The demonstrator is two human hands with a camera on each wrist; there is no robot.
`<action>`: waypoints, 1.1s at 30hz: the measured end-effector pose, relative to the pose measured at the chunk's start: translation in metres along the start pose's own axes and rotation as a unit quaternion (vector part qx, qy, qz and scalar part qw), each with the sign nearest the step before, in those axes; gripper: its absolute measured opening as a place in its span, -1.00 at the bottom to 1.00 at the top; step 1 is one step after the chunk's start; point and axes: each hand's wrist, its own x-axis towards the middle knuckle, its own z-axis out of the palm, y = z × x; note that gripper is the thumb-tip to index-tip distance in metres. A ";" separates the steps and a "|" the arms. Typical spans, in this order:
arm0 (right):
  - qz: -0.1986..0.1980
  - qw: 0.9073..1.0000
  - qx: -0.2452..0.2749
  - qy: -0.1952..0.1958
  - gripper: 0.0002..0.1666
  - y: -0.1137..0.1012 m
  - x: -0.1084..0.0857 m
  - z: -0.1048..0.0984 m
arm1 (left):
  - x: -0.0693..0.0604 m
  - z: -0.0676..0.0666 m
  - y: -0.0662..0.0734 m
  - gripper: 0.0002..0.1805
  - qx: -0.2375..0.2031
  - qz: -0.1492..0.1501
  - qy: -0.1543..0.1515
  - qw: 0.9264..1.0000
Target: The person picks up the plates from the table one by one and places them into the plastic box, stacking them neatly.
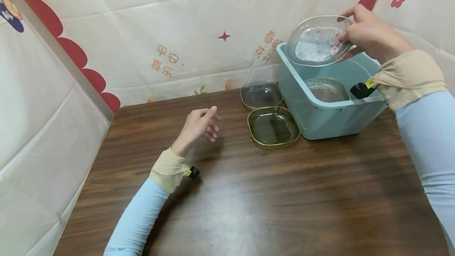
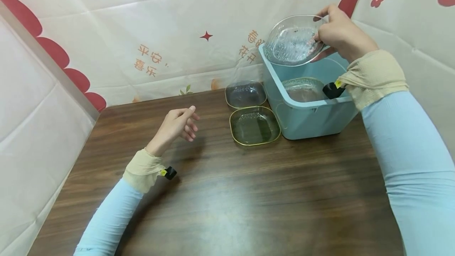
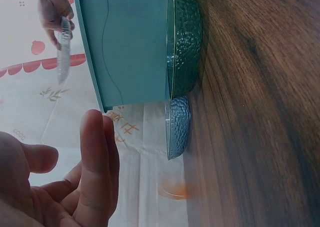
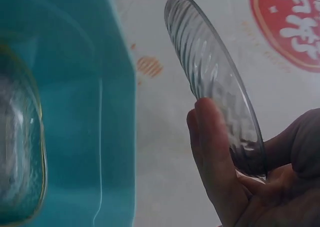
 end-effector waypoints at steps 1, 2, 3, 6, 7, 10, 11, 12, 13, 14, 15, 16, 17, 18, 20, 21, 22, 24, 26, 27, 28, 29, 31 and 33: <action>0.006 1.000 -0.010 -0.006 -0.34 0.001 0.003 -0.001 | 0.000 0.000 0.000 -0.43 0.000 -0.001 0.001 1.000; 0.012 1.000 -0.018 -0.011 -0.32 0.002 0.006 -0.001 | 0.000 0.000 0.000 -0.42 0.001 -0.001 0.001 1.000; 0.015 0.999 -0.026 -0.017 -0.32 0.002 0.009 -0.002 | 0.000 -0.001 0.000 -0.43 0.002 -0.001 0.001 1.000; 0.025 0.998 -0.046 -0.035 -0.29 0.000 0.017 0.000 | 0.001 -0.001 -0.001 -0.43 0.002 -0.002 0.002 1.000; 0.027 0.997 -0.053 -0.041 -0.28 -0.001 0.019 0.001 | 0.001 -0.001 -0.002 -0.43 0.002 -0.001 0.002 1.000; 0.026 0.995 -0.077 -0.056 -0.26 -0.004 0.024 0.004 | 0.001 -0.002 -0.003 -0.44 0.002 0.000 0.001 1.000; 0.025 0.995 -0.083 -0.058 -0.26 -0.005 0.024 0.005 | 0.002 -0.002 -0.003 -0.44 0.002 0.001 0.000 1.000; 0.024 0.994 -0.087 -0.060 -0.26 -0.006 0.025 0.005 | 0.002 -0.002 -0.003 -0.44 0.002 0.003 -0.001 1.000; 0.024 0.994 -0.090 -0.059 -0.26 -0.006 0.026 0.005 | 0.002 -0.002 -0.004 -0.44 0.002 0.005 -0.002 1.000; 0.025 0.994 -0.090 -0.058 -0.27 -0.005 0.027 0.004 | 0.002 -0.002 -0.004 -0.44 0.002 0.007 -0.003 1.000; 0.026 0.994 -0.089 -0.055 -0.27 -0.004 0.028 0.004 | 0.002 -0.002 -0.004 -0.44 0.002 0.009 -0.003 1.000; 0.028 0.995 -0.086 -0.051 -0.27 -0.003 0.029 0.003 | 0.002 -0.002 -0.004 -0.45 0.002 0.010 -0.003 1.000; 0.029 0.995 -0.087 -0.045 -0.28 -0.002 0.031 0.002 | 0.001 -0.002 -0.005 -0.45 0.002 0.011 -0.003 1.000; 0.030 0.995 -0.090 -0.041 -0.27 0.000 0.032 0.002 | 0.001 -0.002 -0.005 -0.45 0.002 0.012 -0.003 1.000; 0.031 0.994 -0.094 -0.034 -0.27 0.003 0.033 -0.001 | 0.001 -0.003 -0.004 -0.45 0.004 0.012 -0.004 1.000; 0.033 0.994 -0.099 -0.031 -0.28 0.004 0.033 -0.002 | 0.001 -0.003 -0.004 -0.45 0.003 0.012 -0.004 1.000; 0.034 0.994 -0.103 -0.031 -0.27 0.005 0.032 -0.003 | 0.002 -0.003 -0.003 -0.45 0.003 0.011 -0.005 1.000; 0.036 0.992 -0.113 -0.035 -0.27 0.007 0.031 -0.005 | 0.002 -0.003 -0.003 -0.45 0.003 0.010 -0.006 1.000; 0.037 0.991 -0.117 -0.045 -0.26 0.009 0.032 -0.007 | 0.002 -0.003 -0.004 -0.45 0.002 0.007 -0.006 1.000; 0.039 0.991 -0.120 -0.050 -0.27 0.009 0.032 -0.007 | 0.001 -0.004 -0.005 -0.46 0.001 0.006 -0.006 1.000; 0.040 0.990 -0.123 -0.056 -0.27 0.010 0.033 -0.007 | 0.001 -0.004 -0.005 -0.46 0.001 0.004 -0.006 1.000; 0.040 0.989 -0.126 -0.062 -0.27 0.010 0.034 -0.007 | 0.001 -0.005 -0.006 -0.46 0.001 0.004 -0.005 1.000; 0.042 0.987 -0.133 -0.076 -0.27 0.010 0.037 -0.006 | 0.000 -0.005 -0.007 -0.45 0.000 0.003 -0.004 1.000; 0.050 0.984 -0.145 -0.096 -0.28 0.011 0.041 -0.007 | 0.000 -0.006 -0.007 -0.45 0.000 0.003 -0.002 1.000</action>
